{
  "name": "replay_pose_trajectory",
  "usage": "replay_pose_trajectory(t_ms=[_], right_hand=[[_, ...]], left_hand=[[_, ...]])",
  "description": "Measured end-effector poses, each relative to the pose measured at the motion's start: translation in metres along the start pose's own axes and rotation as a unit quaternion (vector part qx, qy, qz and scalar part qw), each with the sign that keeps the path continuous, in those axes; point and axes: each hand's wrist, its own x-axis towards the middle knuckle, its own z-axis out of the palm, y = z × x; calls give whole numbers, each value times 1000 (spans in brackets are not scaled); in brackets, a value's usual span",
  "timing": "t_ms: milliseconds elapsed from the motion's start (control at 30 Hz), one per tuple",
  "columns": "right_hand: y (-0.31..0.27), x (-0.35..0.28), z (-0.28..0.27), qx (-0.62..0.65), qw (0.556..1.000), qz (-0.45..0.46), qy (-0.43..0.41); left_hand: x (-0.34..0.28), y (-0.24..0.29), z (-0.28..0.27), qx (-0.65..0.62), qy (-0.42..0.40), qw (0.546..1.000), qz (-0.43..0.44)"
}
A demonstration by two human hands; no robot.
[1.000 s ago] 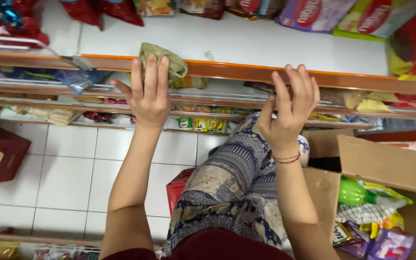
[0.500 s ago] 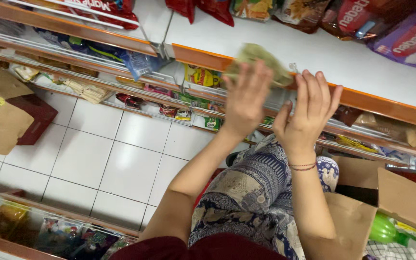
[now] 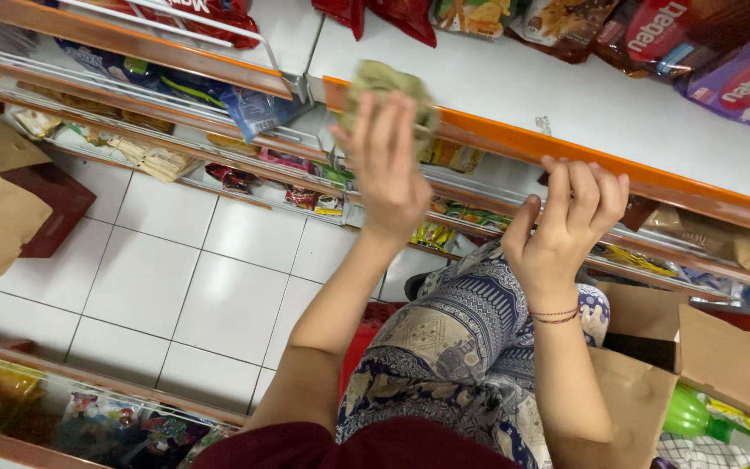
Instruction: The person scans items with a handheld scanner, places them into a cardboard box, and uses a spray bottle and cloths to wipe down the retail shelves.
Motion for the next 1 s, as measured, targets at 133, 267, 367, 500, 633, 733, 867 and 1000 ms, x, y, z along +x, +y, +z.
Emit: replay_pose_trajectory(t_ms=[133, 267, 367, 500, 633, 733, 867, 1000], right_hand=[[1, -1, 2, 0, 1000, -2, 6], [7, -3, 1, -8, 1000, -13, 5], [7, -4, 1, -6, 1000, -20, 8], [7, -5, 1, -1, 1000, -19, 7], [6, -5, 1, 0, 1000, -17, 6], [5, -4, 5, 2, 1000, -5, 8], [5, 1, 14, 15, 1000, 7, 23], [7, 7, 23, 24, 999, 14, 26]], left_hand=[[4, 30, 10, 5, -75, 983, 170], [19, 12, 6, 87, -33, 972, 218], [26, -16, -12, 149, 3, 968, 203], [43, -56, -27, 209, 71, 962, 163], [43, -64, -56, 186, 85, 978, 28], [32, -51, -59, 51, 147, 986, -61], [-5, -10, -21, -12, 68, 997, 45], [-13, 19, 29, 46, -83, 974, 204]])
